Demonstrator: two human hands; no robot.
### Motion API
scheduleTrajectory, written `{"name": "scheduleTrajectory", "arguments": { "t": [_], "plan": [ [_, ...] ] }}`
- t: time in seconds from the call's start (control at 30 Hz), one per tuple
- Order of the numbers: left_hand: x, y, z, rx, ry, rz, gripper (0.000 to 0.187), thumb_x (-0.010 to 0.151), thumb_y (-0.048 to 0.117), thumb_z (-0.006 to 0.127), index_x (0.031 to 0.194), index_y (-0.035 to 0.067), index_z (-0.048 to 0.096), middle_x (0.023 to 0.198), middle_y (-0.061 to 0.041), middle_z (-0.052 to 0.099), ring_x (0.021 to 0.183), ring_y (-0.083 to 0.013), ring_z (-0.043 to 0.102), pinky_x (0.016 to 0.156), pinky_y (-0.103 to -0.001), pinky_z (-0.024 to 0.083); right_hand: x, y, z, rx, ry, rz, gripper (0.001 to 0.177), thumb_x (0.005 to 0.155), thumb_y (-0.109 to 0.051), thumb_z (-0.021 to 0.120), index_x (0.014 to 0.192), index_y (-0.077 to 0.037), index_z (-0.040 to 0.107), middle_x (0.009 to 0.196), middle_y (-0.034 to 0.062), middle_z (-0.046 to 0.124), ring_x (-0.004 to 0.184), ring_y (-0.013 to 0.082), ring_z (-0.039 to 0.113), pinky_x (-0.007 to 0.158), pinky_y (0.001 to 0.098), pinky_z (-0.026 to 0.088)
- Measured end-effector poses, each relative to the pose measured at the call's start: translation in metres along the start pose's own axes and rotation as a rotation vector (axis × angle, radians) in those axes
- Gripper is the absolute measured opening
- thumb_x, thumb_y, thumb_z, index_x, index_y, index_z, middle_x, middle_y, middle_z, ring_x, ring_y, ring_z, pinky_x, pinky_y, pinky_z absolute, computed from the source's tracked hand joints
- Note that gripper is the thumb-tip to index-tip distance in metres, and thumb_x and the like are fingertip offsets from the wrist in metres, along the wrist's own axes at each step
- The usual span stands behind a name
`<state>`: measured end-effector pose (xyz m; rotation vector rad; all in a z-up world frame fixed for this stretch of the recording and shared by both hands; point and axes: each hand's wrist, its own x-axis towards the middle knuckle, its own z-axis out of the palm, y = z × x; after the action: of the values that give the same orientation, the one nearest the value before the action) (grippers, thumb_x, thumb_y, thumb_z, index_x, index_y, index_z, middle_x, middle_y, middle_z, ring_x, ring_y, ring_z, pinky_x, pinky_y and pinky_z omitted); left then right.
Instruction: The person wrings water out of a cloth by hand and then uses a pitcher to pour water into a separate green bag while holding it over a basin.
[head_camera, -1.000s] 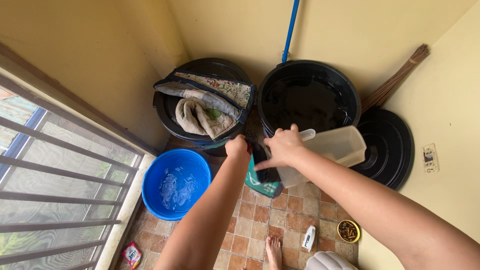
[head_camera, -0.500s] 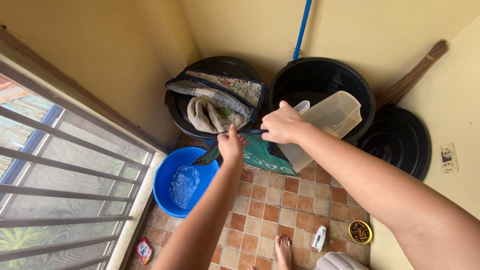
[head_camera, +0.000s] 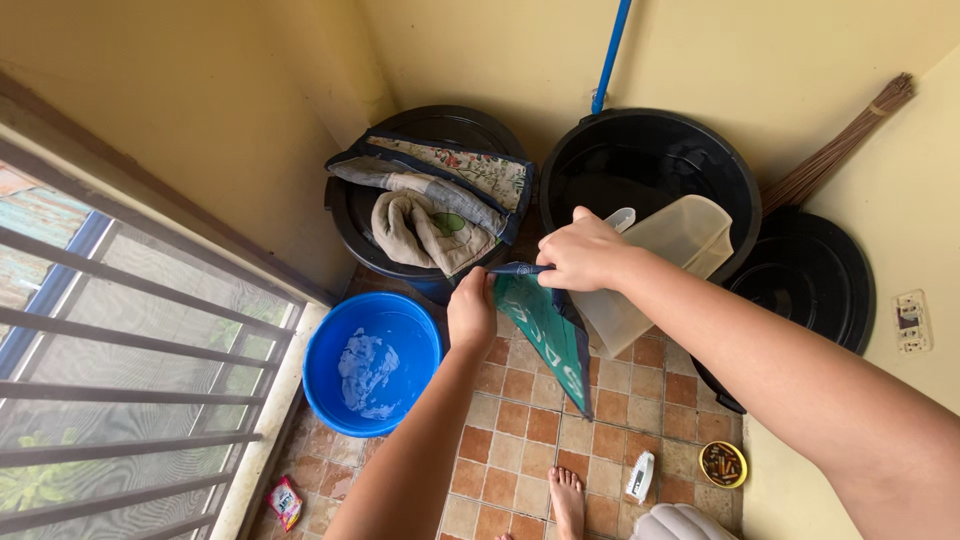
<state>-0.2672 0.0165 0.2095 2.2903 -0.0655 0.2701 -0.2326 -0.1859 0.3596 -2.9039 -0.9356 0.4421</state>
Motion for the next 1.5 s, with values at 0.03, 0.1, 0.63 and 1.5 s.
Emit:
{"name": "scheduleTrajectory", "arguments": {
  "t": [0.03, 0.1, 0.63, 1.5],
  "plan": [
    [0.005, 0.001, 0.009, -0.029, -0.01, -0.033, 0.03, 0.105, 0.028, 0.052, 0.093, 0.002, 0.059, 0.092, -0.024, 0.066, 0.089, -0.0476, 0.061, 0.073, -0.055, 0.048, -0.002, 0.005, 0.0, -0.018, -0.021, 0.021, 0.027, 0.082, -0.039, 0.064, 0.08, -0.016, 0.079, 0.075, 0.0057, 0.071, 0.07, 0.0256, 0.064, 0.085, 0.0426, 0.04],
    [0.017, -0.003, 0.023, -0.057, -0.07, -0.064, 0.035, 0.105, 0.031, 0.052, 0.089, 0.0, 0.06, 0.088, -0.026, 0.065, 0.089, -0.0477, 0.061, 0.075, -0.055, 0.048, -0.002, 0.014, 0.002, -0.041, -0.034, 0.064, 0.033, 0.082, -0.044, 0.065, 0.078, -0.015, 0.078, 0.071, 0.0085, 0.07, 0.069, 0.0269, 0.065, 0.085, 0.0419, 0.042],
    [0.053, -0.085, 0.098, -0.475, -0.329, -0.69, 0.044, 0.1, 0.037, 0.049, 0.108, -0.001, 0.071, 0.087, -0.008, 0.069, 0.08, -0.0212, 0.062, 0.077, -0.039, 0.051, -0.003, 0.224, 0.106, 0.003, 0.307, 0.398, 0.045, 0.087, -0.046, 0.071, 0.101, -0.004, 0.064, 0.093, 0.0161, 0.074, 0.091, 0.034, 0.071, 0.087, 0.0444, 0.055],
    [0.122, -0.061, 0.2, -1.03, -0.391, -0.798, 0.057, 0.082, 0.04, 0.076, 0.109, -0.009, 0.064, 0.091, -0.014, 0.071, 0.074, -0.0227, 0.069, 0.066, -0.038, 0.058, 0.111, 0.274, 0.394, -0.004, 0.038, 0.717, 0.034, 0.079, -0.019, 0.076, 0.113, -0.017, 0.07, 0.106, 0.0008, 0.073, 0.122, 0.0239, 0.052, 0.087, 0.0628, 0.042]
  ]
}}
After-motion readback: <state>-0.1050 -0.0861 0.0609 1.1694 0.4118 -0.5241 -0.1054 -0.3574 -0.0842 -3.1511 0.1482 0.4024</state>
